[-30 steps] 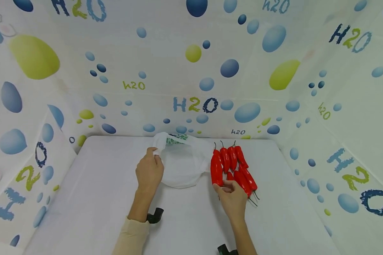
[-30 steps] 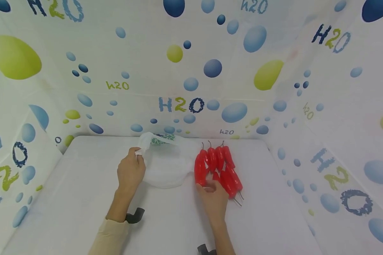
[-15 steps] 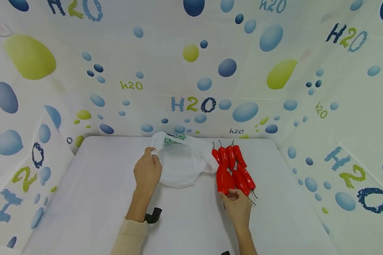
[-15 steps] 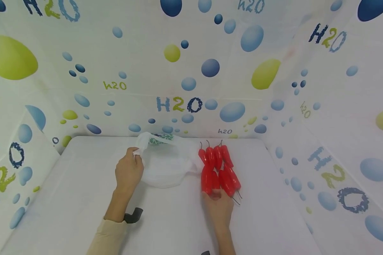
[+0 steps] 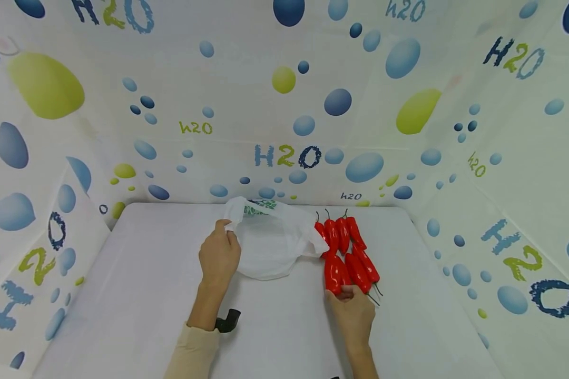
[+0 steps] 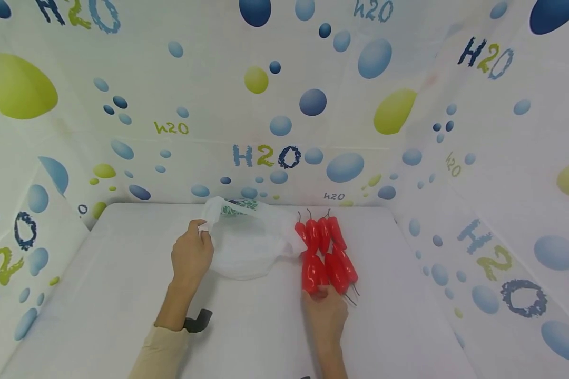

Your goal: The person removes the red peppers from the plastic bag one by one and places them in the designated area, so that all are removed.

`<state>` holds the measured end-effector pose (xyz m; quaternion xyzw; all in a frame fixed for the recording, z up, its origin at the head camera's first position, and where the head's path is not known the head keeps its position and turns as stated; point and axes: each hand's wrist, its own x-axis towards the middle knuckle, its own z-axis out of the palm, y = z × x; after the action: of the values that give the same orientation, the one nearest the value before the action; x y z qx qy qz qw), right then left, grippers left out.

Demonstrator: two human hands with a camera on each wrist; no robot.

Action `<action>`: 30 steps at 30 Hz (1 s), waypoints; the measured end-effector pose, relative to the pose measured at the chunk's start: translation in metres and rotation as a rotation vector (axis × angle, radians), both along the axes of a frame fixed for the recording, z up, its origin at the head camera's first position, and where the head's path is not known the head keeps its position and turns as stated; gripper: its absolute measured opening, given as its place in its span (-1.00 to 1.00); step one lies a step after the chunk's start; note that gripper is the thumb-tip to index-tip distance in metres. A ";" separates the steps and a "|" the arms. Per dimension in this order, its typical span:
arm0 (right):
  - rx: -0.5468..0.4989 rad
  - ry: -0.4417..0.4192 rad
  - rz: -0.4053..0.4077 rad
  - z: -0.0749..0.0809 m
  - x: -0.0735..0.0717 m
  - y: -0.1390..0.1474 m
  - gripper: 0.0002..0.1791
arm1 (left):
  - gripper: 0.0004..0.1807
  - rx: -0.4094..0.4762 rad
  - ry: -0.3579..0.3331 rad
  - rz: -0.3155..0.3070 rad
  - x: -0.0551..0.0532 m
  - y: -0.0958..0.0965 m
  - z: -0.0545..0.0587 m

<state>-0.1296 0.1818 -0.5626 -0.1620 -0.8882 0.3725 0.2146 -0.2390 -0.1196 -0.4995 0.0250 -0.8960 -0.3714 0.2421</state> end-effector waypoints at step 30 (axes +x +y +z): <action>0.100 -0.154 -0.007 0.000 -0.005 0.006 -0.48 | -0.57 -0.031 -0.030 0.029 0.004 0.000 0.000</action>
<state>-0.1343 0.1878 -0.5629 -0.1821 -0.9190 0.3134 0.1550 -0.2346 -0.1200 -0.5000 0.0399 -0.9047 -0.3536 0.2342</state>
